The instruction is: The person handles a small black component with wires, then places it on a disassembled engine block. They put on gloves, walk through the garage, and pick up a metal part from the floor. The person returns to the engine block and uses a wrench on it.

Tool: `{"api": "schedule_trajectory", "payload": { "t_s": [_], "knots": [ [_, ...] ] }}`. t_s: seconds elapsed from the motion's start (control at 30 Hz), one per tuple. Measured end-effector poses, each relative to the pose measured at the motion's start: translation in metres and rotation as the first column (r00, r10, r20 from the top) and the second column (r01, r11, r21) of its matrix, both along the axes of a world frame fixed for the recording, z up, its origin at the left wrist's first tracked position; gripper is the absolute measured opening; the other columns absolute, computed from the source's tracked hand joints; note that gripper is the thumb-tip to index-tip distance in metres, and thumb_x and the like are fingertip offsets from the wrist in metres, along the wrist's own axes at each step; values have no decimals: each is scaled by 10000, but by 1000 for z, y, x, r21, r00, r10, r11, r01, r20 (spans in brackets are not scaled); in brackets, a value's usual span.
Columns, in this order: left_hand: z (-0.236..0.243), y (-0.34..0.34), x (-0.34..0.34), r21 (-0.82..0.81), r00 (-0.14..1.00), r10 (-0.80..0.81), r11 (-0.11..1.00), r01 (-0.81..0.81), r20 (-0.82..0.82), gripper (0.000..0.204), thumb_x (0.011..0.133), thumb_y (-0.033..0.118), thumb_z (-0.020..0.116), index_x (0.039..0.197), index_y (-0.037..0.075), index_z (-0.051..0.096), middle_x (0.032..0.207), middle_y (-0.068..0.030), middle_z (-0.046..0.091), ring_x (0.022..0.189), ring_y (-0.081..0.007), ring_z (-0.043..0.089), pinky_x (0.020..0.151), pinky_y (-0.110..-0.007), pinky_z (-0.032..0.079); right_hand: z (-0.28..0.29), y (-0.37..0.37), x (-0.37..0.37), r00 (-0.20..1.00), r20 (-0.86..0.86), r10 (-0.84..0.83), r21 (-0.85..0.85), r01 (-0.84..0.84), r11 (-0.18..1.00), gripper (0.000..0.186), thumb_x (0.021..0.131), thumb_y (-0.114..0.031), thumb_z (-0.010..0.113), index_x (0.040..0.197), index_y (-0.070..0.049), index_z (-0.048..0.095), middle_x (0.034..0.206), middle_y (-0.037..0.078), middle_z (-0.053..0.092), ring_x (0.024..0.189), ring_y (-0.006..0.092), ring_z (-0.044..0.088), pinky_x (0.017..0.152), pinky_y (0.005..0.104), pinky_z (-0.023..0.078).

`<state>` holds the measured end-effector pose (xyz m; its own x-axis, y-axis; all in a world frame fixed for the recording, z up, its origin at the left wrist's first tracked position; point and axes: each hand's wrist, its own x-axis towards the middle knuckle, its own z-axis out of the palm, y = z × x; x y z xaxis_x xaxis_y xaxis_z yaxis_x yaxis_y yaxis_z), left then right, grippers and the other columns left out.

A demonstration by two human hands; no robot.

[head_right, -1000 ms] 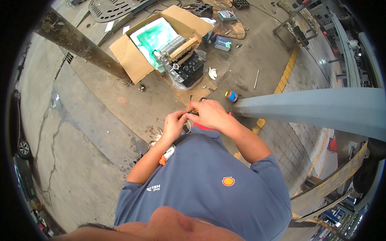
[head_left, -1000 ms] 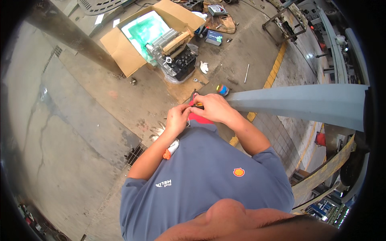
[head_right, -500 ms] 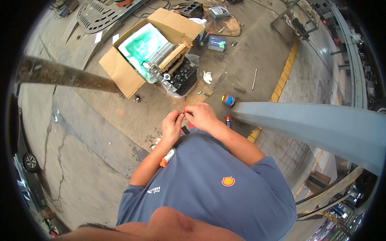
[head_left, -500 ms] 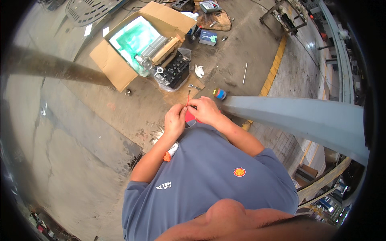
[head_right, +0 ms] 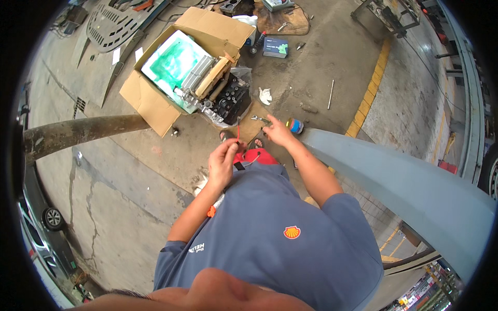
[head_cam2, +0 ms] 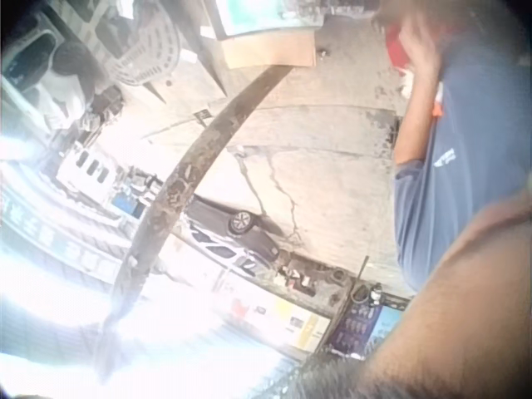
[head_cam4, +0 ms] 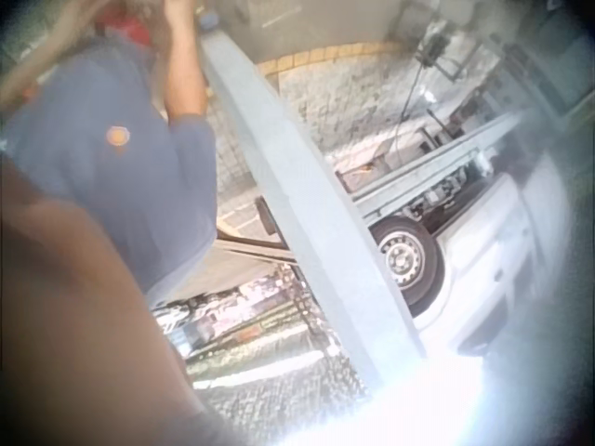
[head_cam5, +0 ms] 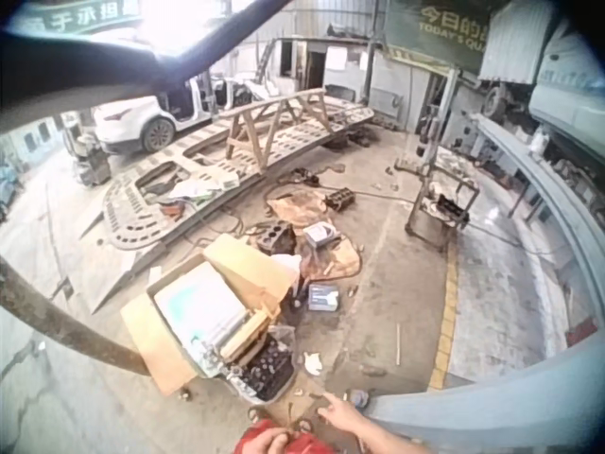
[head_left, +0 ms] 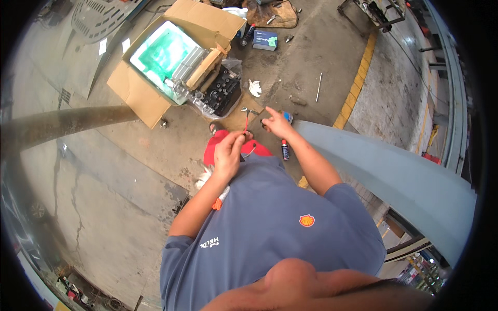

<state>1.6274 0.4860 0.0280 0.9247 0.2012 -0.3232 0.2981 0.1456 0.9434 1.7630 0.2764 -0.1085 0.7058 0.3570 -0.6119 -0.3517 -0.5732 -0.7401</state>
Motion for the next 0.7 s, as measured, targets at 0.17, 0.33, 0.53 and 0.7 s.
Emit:
{"api": "schedule_trajectory", "payload": {
  "t_s": [0.17,0.33,0.53,0.7],
  "knots": [
    [-22,35,43,-145,978,196,972,-185,64,267,1101,115,491,1221,-70,642,1186,-150,727,1112,-217,698,1005,-363,549,29,22,37,987,-158,31,321,21,947,319,1007,-119,575,1296,-28,675,932,20,706,772,80,625,683,262,505],
    [-39,71,93,-586,938,340,774,-241,64,291,1116,168,454,1274,-36,589,1085,-124,709,1048,-235,706,961,-374,575,101,98,31,978,-32,206,337,-183,924,268,1014,-192,647,1230,-51,723,970,0,724,808,80,643,732,269,530],
    [-40,100,119,-728,902,428,637,-256,57,249,1107,161,478,1231,-21,593,867,-42,584,895,-161,618,922,-358,572,109,159,45,867,157,473,130,-493,861,266,953,-236,708,1146,-53,729,882,105,735,787,185,701,753,368,546],
    [-34,114,139,-616,893,449,711,-340,25,263,1083,193,559,1214,-23,635,856,-32,609,845,-142,629,823,-304,568,105,187,82,791,244,562,154,-603,782,186,917,-222,726,987,-51,747,813,117,709,782,265,696,737,396,542]
  ]
}}
